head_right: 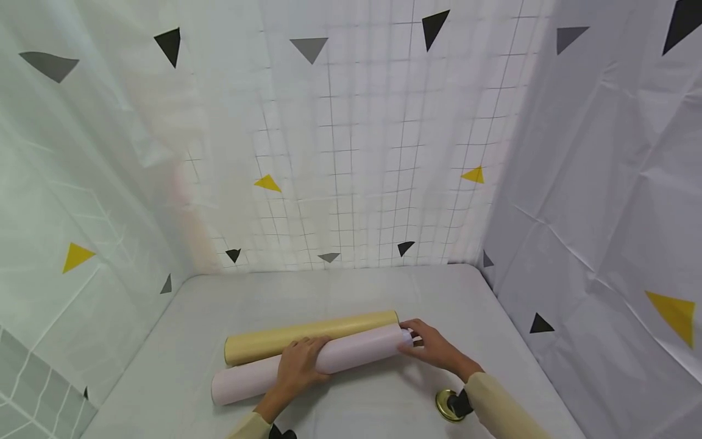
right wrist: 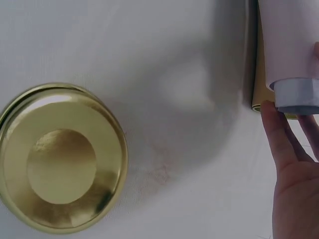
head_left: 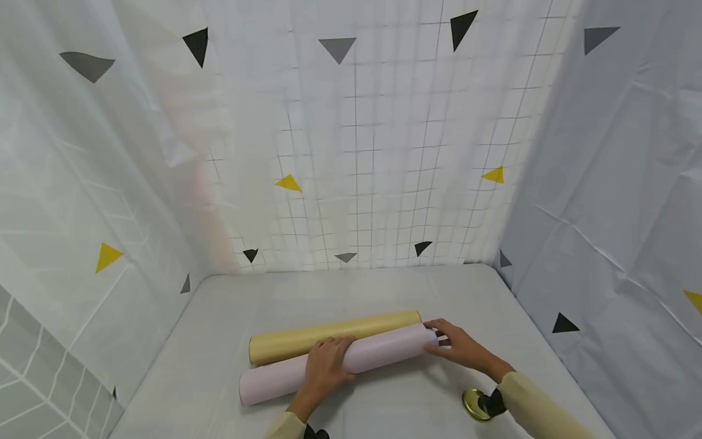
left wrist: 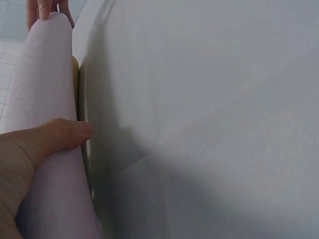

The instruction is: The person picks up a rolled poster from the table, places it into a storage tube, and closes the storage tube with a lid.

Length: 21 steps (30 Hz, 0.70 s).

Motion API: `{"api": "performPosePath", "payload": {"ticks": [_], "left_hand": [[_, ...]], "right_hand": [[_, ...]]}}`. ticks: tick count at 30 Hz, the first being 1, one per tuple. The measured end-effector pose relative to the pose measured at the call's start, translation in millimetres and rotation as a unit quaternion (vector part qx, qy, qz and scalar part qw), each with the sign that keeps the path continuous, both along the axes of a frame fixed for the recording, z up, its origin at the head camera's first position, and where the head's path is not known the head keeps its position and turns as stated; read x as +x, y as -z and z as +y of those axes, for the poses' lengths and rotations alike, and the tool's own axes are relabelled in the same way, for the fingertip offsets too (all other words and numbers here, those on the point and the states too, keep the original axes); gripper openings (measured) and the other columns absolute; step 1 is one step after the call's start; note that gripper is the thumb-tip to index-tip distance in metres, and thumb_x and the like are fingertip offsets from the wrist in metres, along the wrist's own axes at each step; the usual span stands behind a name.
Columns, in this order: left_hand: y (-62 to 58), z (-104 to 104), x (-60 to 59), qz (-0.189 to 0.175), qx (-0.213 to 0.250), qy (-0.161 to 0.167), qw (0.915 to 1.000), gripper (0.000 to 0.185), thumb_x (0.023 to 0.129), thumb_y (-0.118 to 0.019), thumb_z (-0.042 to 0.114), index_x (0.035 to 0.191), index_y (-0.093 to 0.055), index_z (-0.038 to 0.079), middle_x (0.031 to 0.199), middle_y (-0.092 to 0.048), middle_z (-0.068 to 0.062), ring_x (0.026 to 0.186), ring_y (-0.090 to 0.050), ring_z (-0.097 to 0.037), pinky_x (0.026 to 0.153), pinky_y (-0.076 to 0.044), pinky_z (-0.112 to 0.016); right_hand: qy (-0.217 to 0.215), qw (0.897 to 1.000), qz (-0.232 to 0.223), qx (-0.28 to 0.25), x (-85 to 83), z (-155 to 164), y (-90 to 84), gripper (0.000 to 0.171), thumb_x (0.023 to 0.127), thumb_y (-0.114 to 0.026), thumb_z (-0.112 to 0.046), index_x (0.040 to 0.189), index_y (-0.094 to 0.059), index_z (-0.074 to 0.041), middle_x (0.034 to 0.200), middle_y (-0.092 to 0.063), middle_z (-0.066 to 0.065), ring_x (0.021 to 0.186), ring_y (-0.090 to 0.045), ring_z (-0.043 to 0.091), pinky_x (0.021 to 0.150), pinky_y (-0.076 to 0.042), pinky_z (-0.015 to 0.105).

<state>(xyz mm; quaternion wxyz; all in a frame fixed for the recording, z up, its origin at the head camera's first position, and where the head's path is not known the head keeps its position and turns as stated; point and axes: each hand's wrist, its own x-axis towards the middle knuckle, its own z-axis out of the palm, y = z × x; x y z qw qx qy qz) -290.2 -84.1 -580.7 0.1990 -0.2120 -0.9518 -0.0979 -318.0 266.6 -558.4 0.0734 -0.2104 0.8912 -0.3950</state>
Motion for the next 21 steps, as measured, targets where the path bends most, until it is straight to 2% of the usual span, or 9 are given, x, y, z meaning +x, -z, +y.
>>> {"api": "performPosePath", "payload": {"ticks": [7,13,21], "left_hand": [[1.9,0.1,-0.3,0.002,-0.002,-0.002,1.0,0.083,0.052,-0.1,0.044,0.125,-0.069,0.021,0.112,-0.079,0.005,0.103,-0.073,-0.017,0.088,-0.056,-0.04],[-0.5,0.4,0.5,0.003,0.004,-0.005,1.0,0.082,0.052,-0.101,0.042,0.125,-0.069,0.021,0.112,-0.079,0.004,0.103,-0.073,-0.017,0.089,-0.056,-0.04],[-3.6,-0.8,1.4,-0.001,0.008,-0.004,1.0,0.083,0.053,-0.101,0.042,0.126,-0.069,0.021,0.113,-0.079,0.005,0.103,-0.073,-0.017,0.088,-0.056,-0.04]], "right_hand": [[0.032,0.999,-0.023,-0.001,0.2,-5.6,-2.7,0.056,0.098,-0.068,-0.042,0.141,-0.054,-0.008,0.14,-0.062,0.018,0.117,-0.068,0.028,0.093,-0.058,0.039],[0.065,0.997,-0.045,-0.025,-0.4,-8.2,-2.9,0.053,0.097,-0.069,-0.042,0.14,-0.056,-0.013,0.143,-0.06,0.017,0.12,-0.068,0.03,0.095,-0.059,0.043],[0.084,0.991,-0.073,-0.069,-1.8,-13.1,-0.8,0.057,0.098,-0.069,-0.036,0.144,-0.048,-0.01,0.145,-0.056,0.018,0.124,-0.065,0.029,0.097,-0.057,0.035]]}}
